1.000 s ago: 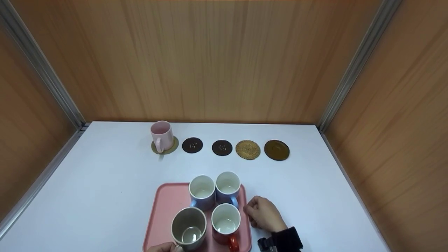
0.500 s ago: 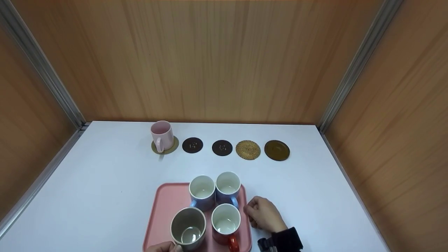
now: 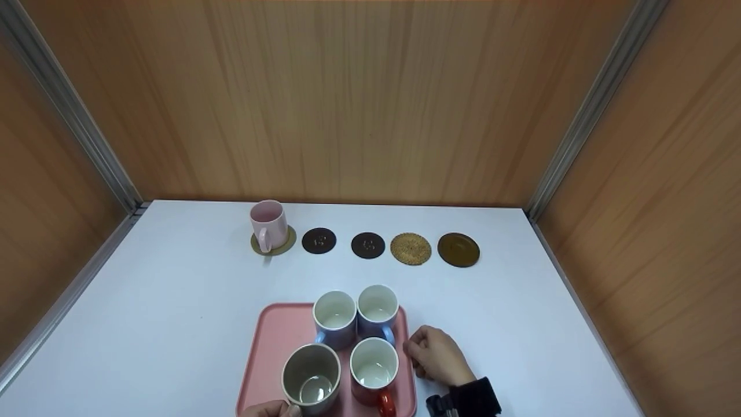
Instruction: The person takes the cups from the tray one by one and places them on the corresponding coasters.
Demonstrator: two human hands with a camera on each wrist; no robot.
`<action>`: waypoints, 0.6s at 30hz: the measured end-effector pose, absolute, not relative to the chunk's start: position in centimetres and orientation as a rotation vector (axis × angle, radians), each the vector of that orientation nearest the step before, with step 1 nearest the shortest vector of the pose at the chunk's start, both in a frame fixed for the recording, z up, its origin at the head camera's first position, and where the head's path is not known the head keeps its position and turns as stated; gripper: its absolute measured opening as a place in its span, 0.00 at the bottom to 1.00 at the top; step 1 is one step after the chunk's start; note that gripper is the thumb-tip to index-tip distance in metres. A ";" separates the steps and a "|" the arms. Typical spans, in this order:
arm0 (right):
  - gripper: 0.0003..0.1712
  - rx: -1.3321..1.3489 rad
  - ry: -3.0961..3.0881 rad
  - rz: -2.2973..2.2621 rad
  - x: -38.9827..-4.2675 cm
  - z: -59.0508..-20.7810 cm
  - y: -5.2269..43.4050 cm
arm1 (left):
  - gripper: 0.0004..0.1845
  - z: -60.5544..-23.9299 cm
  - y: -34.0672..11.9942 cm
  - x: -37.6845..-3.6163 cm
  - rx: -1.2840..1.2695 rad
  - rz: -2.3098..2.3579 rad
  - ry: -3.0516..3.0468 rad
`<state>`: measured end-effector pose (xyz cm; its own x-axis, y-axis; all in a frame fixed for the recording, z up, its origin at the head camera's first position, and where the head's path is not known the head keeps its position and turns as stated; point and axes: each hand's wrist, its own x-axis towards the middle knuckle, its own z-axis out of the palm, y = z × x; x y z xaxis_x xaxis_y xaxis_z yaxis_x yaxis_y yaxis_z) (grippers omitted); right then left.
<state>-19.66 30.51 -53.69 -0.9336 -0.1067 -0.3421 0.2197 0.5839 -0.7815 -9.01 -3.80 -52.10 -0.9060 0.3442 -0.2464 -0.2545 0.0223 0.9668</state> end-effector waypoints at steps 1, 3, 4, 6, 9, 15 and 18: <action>0.19 0.088 2.466 -1.285 -19.6 -53.7 30.5 | 0.24 -52.2 -3.8 -9.1 0.086 1.937 1.889; 0.19 0.078 2.470 -1.284 -19.6 -53.7 30.5 | 0.24 -52.4 -3.8 -9.1 0.085 1.938 1.889; 0.18 0.075 2.471 -1.285 -19.6 -53.7 30.5 | 0.24 -52.6 -3.9 -9.2 0.086 1.941 1.884; 0.18 0.069 2.472 -1.291 -19.7 -53.7 30.5 | 0.23 -52.9 -4.0 -9.3 0.087 1.972 1.828; 0.18 0.062 2.470 -1.298 -19.7 -53.8 30.5 | 0.21 -53.4 -4.2 -9.5 0.089 2.005 1.743; 0.19 0.063 2.469 -1.300 -19.7 -53.9 30.5 | 0.23 -53.8 -4.3 -9.5 0.079 2.005 1.699; 0.19 0.064 2.469 -1.302 -19.7 -53.9 30.6 | 0.27 -53.9 -4.4 -9.6 0.078 1.989 1.699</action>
